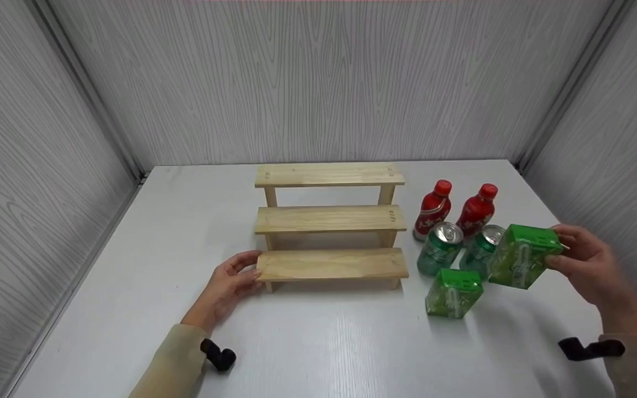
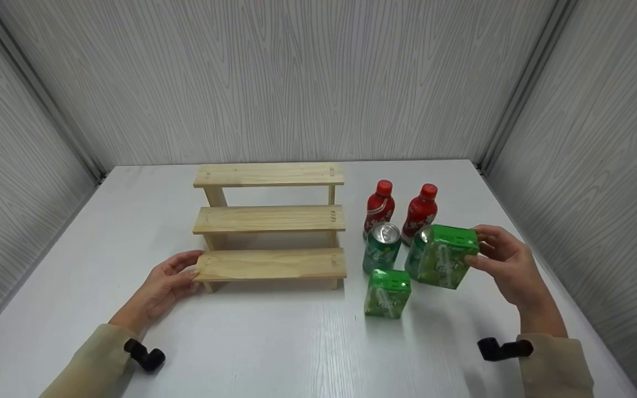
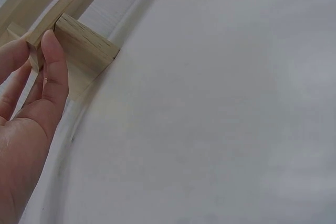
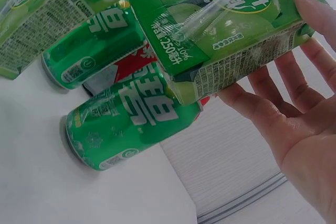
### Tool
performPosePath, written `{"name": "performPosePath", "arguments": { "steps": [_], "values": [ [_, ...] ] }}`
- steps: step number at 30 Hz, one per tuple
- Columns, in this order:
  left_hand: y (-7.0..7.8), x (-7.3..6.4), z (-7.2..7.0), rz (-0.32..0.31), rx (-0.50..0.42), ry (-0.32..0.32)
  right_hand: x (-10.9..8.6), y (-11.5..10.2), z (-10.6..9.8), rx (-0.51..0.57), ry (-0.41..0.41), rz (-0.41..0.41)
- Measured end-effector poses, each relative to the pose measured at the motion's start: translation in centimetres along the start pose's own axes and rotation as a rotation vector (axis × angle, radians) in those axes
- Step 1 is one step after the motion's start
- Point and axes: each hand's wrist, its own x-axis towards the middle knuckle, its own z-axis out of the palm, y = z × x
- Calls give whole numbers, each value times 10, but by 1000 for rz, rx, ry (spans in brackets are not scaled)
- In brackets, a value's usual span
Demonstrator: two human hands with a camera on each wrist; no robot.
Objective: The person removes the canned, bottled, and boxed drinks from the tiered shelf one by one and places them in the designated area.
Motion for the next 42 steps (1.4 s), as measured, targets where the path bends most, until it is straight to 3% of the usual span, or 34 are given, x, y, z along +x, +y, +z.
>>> {"name": "performPosePath", "arguments": {
  "steps": [9, 23, 33, 42],
  "values": [
    [0, -1, 1, -2, 1, -1, -17, 10, -8, -72, 96, 92],
    [-2, -1, 1, -7, -18, 23, -35, 25, -12, -232, 56, 296],
    [-1, 0, 1, -7, 0, 11, -45, 40, -16, -229, 72, 339],
    [0, -1, 1, -1, 5, 9, -50, 45, -21, -162, 8, 369]
  ]
}}
